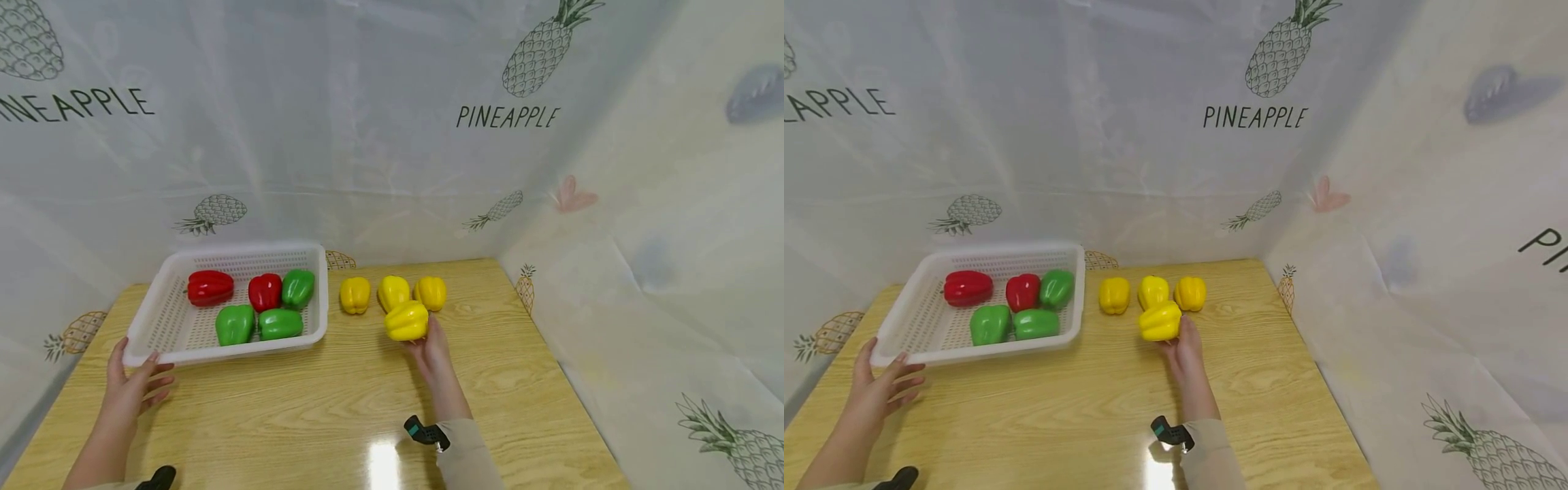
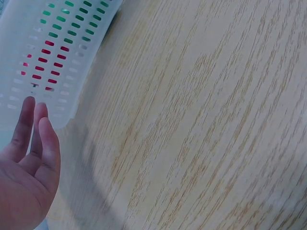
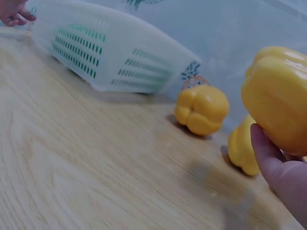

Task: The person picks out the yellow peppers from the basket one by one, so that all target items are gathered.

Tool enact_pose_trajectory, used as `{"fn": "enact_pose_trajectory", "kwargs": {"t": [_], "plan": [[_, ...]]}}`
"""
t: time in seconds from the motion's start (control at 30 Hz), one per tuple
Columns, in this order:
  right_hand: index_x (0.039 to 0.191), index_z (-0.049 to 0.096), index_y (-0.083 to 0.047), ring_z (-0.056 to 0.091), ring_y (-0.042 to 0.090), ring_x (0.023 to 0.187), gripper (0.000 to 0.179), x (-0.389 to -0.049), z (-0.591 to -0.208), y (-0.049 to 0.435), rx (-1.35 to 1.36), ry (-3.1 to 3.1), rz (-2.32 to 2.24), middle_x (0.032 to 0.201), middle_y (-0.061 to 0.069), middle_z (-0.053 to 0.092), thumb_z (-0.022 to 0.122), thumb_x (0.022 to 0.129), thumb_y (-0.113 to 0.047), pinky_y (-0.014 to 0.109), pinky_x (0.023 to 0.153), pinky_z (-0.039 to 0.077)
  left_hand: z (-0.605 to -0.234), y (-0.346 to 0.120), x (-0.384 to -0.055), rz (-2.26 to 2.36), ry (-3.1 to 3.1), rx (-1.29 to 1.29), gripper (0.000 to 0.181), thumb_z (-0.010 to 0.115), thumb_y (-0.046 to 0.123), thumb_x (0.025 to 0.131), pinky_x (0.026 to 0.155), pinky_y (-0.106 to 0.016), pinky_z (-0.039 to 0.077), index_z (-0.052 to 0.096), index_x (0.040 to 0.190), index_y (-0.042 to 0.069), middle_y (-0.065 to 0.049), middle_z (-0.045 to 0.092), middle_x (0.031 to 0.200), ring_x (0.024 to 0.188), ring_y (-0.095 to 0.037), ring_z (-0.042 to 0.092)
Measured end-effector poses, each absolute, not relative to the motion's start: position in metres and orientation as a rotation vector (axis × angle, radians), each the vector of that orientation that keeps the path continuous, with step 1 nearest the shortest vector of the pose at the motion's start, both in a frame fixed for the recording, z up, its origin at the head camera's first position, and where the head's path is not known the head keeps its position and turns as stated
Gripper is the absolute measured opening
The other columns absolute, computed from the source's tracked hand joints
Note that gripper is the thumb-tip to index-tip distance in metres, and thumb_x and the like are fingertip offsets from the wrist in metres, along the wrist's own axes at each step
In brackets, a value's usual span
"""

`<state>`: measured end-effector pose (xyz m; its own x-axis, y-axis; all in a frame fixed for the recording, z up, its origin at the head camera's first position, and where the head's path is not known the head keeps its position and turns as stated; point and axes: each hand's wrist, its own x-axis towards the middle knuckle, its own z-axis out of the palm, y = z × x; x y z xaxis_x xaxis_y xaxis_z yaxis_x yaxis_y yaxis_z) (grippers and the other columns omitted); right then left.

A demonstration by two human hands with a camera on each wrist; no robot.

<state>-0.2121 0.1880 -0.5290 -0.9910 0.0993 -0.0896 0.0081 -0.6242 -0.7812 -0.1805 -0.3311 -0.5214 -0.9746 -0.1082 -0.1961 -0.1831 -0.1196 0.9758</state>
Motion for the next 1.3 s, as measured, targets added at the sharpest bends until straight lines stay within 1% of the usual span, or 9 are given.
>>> {"fn": "enact_pose_trajectory", "kwargs": {"t": [0.07,0.13,0.27,0.5,0.7,0.83,1.0,1.13,1.3], "plan": [[0.141,0.027,-0.001,0.05,0.024,0.114,0.049,-0.211,-0.531,0.191,-0.171,-1.348,2.759,0.128,0.012,0.044,0.036,0.106,-0.034,0.052,0.102,0.038,-0.521,-0.331,-0.18,2.292,2.048,-0.334,0.084,0.049,0.028,0.103,0.056,-0.029,0.056,-0.018,0.15,0.046,0.013,0.07,0.082,0.068,-0.012,0.069],[0.134,0.033,-0.005,0.053,0.021,0.108,0.04,-0.211,-0.533,0.194,-0.155,-1.341,2.745,0.123,0.009,0.047,0.042,0.105,-0.03,0.046,0.096,0.043,-0.521,-0.331,-0.18,2.291,2.046,-0.333,0.084,0.049,0.028,0.103,0.056,-0.029,0.056,-0.018,0.149,0.046,0.013,0.07,0.082,0.068,-0.012,0.069],[0.125,0.038,-0.012,0.058,0.017,0.101,0.029,-0.213,-0.534,0.202,-0.146,-1.307,2.742,0.118,0.004,0.051,0.053,0.101,-0.018,0.036,0.086,0.048,-0.521,-0.332,-0.18,2.286,2.043,-0.329,0.084,0.049,0.028,0.103,0.056,-0.029,0.057,-0.019,0.149,0.047,0.013,0.07,0.083,0.069,-0.012,0.069],[0.133,0.032,-0.011,0.058,0.015,0.103,0.048,-0.216,-0.533,0.216,-0.173,-1.321,2.735,0.122,0.006,0.047,0.06,0.096,-0.002,0.031,0.088,0.048,-0.522,-0.334,-0.18,2.292,2.03,-0.326,0.085,0.049,0.028,0.103,0.057,-0.029,0.057,-0.019,0.149,0.047,0.012,0.07,0.083,0.069,-0.012,0.069],[0.132,0.034,-0.005,0.058,0.016,0.099,0.051,-0.222,-0.531,0.231,-0.196,-1.404,2.655,0.115,0.006,0.05,0.059,0.09,0.013,0.029,0.085,0.05,-0.522,-0.335,-0.18,2.29,2.019,-0.299,0.084,0.049,0.027,0.103,0.058,-0.029,0.057,-0.019,0.148,0.049,0.013,0.07,0.084,0.07,-0.012,0.069],[0.133,0.035,-0.005,0.06,0.018,0.099,0.055,-0.227,-0.53,0.246,-0.251,-1.554,2.596,0.117,0.007,0.051,0.062,0.088,0.012,0.033,0.085,0.051,-0.522,-0.334,-0.18,2.281,2.026,-0.3,0.084,0.049,0.028,0.103,0.058,-0.029,0.057,-0.018,0.148,0.049,0.013,0.07,0.084,0.07,-0.012,0.069],[0.14,0.03,-0.003,0.057,0.021,0.105,0.065,-0.231,-0.526,0.263,-0.259,-1.747,2.527,0.128,0.013,0.043,0.064,0.086,0.01,0.037,0.09,0.051,-0.523,-0.334,-0.18,2.275,2.038,-0.312,0.084,0.05,0.029,0.103,0.058,-0.029,0.057,-0.018,0.148,0.049,0.014,0.07,0.084,0.07,-0.011,0.069],[0.147,0.023,-0.002,0.055,0.021,0.106,0.075,-0.235,-0.519,0.274,-0.263,-1.867,2.477,0.134,0.017,0.038,0.064,0.086,0.012,0.032,0.087,0.052,-0.523,-0.334,-0.18,2.278,2.039,-0.308,0.084,0.049,0.029,0.103,0.058,-0.029,0.057,-0.018,0.148,0.049,0.014,0.07,0.084,0.069,-0.01,0.069],[0.15,0.021,-0.002,0.053,0.021,0.109,0.078,-0.241,-0.511,0.288,-0.216,-2.007,2.412,0.138,0.018,0.036,0.064,0.086,0.011,0.029,0.087,0.052,-0.524,-0.335,-0.181,2.282,2.042,-0.299,0.084,0.049,0.028,0.103,0.058,-0.029,0.057,-0.018,0.148,0.049,0.013,0.07,0.084,0.07,-0.011,0.069]]}}
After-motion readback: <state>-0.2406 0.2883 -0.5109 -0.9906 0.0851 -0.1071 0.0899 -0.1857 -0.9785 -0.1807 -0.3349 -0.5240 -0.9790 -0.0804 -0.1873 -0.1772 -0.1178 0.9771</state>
